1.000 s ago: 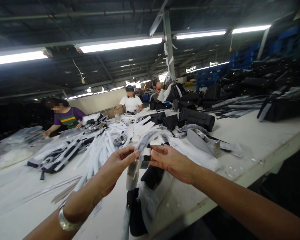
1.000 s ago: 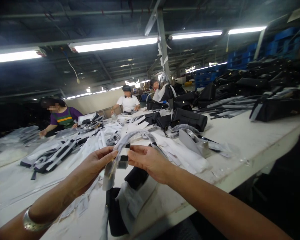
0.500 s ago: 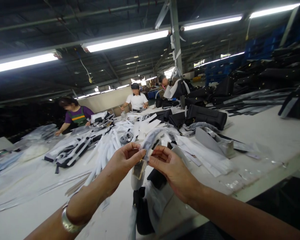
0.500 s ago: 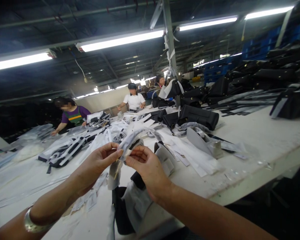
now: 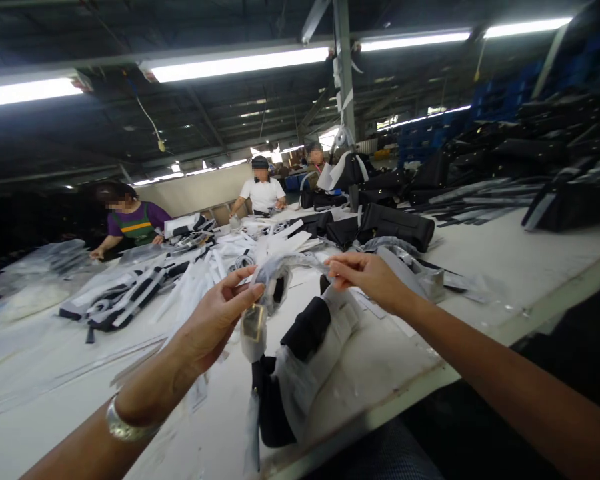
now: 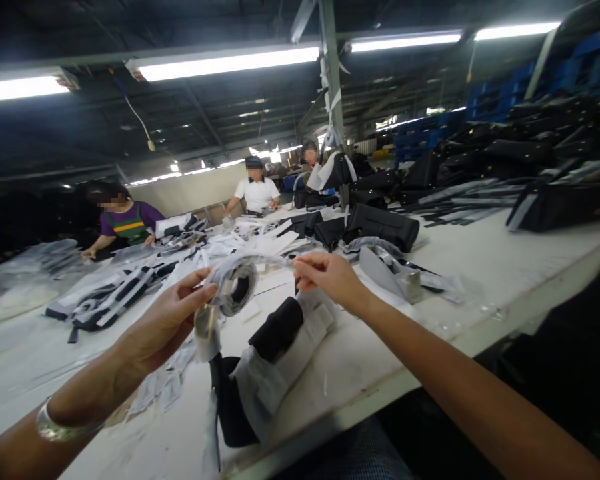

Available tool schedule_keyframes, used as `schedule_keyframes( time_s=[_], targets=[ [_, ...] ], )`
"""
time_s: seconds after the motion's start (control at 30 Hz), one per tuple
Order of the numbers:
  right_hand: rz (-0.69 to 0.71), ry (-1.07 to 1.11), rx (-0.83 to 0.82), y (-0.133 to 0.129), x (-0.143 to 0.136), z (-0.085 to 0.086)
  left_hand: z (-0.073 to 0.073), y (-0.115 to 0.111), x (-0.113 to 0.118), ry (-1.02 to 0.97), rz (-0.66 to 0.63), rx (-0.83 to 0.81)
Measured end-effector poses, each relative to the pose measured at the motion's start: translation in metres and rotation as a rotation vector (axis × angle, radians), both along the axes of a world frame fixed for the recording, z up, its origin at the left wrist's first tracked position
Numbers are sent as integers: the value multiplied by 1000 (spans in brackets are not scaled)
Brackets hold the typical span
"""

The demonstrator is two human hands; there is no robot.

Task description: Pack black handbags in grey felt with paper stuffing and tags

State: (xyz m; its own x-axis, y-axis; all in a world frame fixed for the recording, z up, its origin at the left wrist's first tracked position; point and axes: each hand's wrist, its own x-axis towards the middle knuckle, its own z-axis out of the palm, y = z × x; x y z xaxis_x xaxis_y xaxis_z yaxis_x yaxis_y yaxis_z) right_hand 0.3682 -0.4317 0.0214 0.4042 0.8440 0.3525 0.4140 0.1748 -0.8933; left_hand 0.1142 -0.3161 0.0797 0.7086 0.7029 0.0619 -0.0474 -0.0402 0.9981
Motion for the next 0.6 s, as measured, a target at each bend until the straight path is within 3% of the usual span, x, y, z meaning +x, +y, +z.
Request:
schedule_keyframes(
  time_s=[0.07, 0.17, 0.33, 0.47, 0.6],
  targets=[
    [-206, -246, -167, -2, 37, -23, -2, 7, -2, -45, 57, -20],
    [-265, -430, -379, -3, 71, -65, -2, 15, -2, -119, 119, -28],
    [-355, -703, -716, 8, 74, -121, 0, 13, -3, -172, 194, 17],
    [-406, -851, -866, 17, 62, -139, -5, 4, -8, -122, 252, 12],
    [-375, -963, -913, 18, 57, -139, -15, 3, -18, -82, 260, 16]
  ],
)
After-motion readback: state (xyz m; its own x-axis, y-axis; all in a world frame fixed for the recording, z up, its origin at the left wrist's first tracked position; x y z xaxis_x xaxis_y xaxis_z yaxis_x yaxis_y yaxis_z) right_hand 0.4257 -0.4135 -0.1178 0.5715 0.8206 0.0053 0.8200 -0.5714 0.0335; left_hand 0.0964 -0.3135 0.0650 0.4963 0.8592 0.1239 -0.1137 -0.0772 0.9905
